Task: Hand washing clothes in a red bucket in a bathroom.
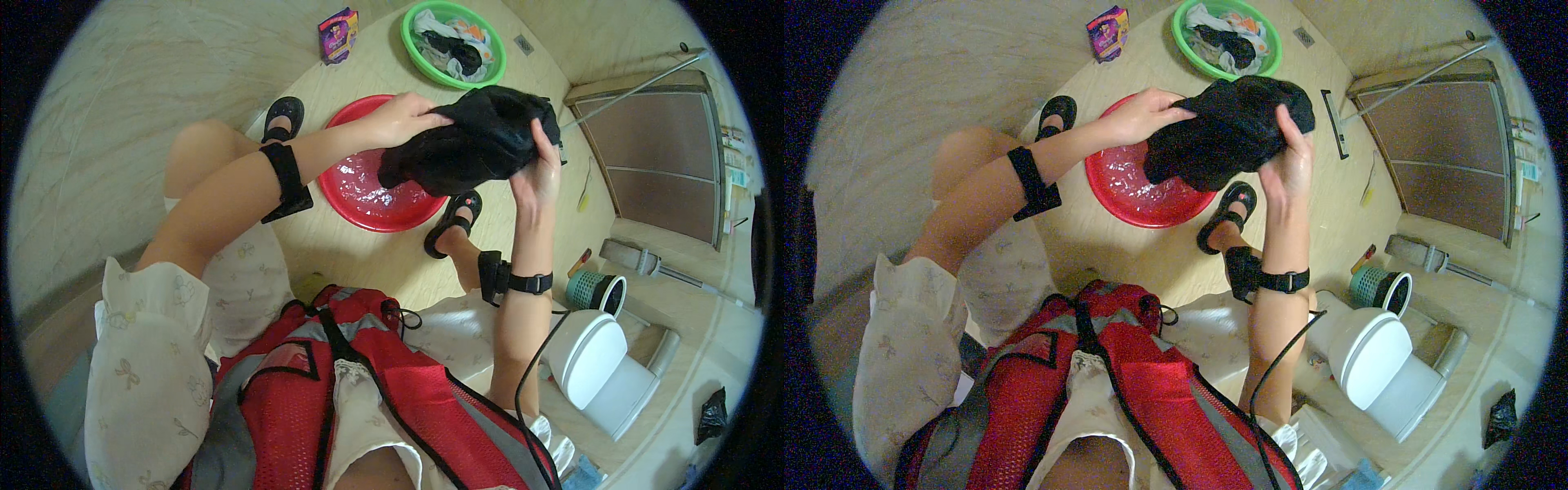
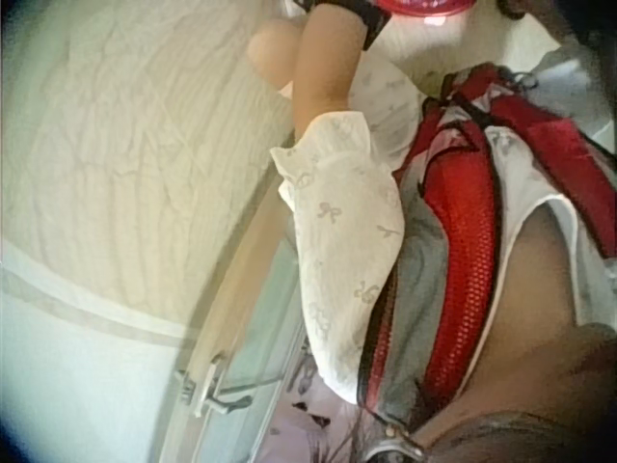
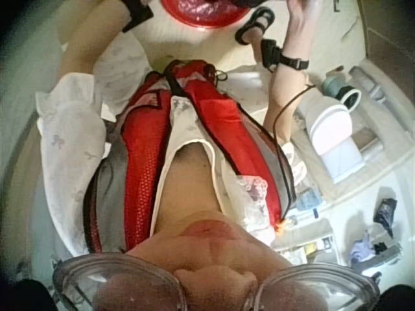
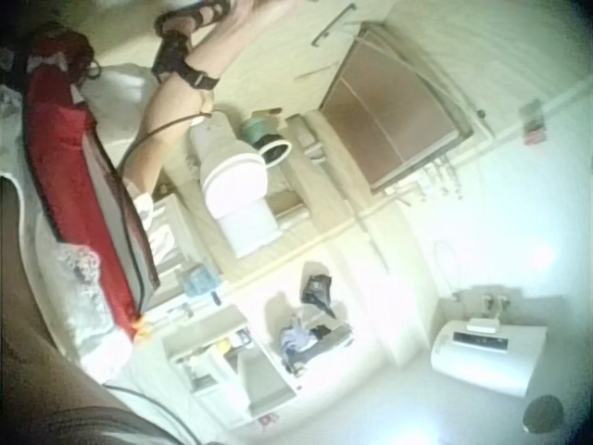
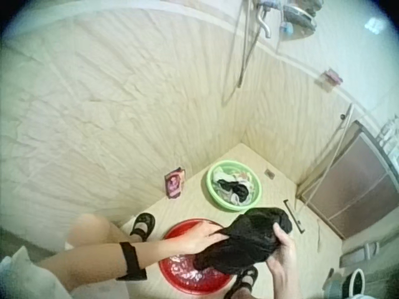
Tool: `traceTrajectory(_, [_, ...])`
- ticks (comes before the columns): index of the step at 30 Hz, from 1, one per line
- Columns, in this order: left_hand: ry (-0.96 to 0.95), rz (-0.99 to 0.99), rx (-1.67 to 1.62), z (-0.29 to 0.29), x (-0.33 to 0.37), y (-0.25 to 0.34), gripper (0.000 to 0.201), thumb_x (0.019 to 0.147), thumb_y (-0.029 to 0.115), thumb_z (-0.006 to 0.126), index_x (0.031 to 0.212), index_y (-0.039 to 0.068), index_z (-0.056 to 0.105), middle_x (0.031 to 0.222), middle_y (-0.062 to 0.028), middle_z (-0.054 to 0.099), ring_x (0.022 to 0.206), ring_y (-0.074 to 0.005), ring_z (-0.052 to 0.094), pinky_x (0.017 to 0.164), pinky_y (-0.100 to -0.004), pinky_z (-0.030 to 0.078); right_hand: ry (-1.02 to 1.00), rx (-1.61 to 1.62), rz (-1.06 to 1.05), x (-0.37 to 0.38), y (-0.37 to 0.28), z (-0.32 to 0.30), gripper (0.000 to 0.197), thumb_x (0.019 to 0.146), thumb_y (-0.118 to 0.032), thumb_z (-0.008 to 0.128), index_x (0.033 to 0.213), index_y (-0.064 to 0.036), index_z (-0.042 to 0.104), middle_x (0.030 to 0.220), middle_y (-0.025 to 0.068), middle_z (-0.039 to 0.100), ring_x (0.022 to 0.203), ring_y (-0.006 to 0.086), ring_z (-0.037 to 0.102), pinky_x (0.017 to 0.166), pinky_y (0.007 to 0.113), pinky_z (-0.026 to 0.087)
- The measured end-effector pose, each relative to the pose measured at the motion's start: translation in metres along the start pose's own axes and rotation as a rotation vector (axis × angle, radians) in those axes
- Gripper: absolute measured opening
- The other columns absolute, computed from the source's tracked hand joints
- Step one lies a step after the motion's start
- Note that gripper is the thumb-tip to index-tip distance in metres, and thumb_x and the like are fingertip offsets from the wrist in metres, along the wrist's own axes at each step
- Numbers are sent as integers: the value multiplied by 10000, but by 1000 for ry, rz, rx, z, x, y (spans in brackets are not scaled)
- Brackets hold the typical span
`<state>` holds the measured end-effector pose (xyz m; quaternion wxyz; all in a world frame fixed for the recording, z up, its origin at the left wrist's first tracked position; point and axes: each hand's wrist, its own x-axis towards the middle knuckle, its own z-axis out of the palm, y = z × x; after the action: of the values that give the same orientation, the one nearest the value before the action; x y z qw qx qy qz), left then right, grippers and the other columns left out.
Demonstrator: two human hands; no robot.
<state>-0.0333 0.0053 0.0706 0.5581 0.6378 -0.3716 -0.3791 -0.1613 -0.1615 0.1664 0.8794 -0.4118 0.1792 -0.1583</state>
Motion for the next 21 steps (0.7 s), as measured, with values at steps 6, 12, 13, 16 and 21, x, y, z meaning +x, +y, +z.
traceTrajectory(6, [117,70,-54,20,15,3,318,931,236,514,952,-59,631,809,27,623,721,-38,515,669,-241,450,297,-638,-182,7,-14,-32,177,839,-157,611,930,-5,609,873,105,651,754,233,638,686,339,513])
traceTrajectory(12, [158,-86,-54,19,15,20,379,935,309,492,865,-31,643,748,-12,635,666,-71,548,647,-249,453,420,-2219,257,6,-20,-43,635,678,-568,672,879,35,659,807,218,651,792,356,642,673,403,510])
traceTrajectory(13, [123,-37,-122,27,13,19,426,915,357,512,786,-34,619,678,-19,580,637,-85,502,631,-268,435,402,-2266,212,3,-15,-39,642,675,-583,666,863,31,661,797,213,651,789,356,642,673,409,509])
traceTrajectory(16, [-10,14,-101,29,11,27,422,895,365,538,772,-31,618,661,-33,573,660,-107,506,650,-299,430,201,-1975,-540,4,8,-34,541,772,-504,627,936,12,634,899,229,640,870,321,632,767,374,485])
traceTrajectory(21, [-56,13,-206,15,3,33,231,870,160,559,991,-25,624,909,-48,644,800,-94,572,745,-255,457,-347,-1096,-21,3,39,2,412,850,-338,593,1032,31,600,906,69,628,859,143,560,806,291,449])
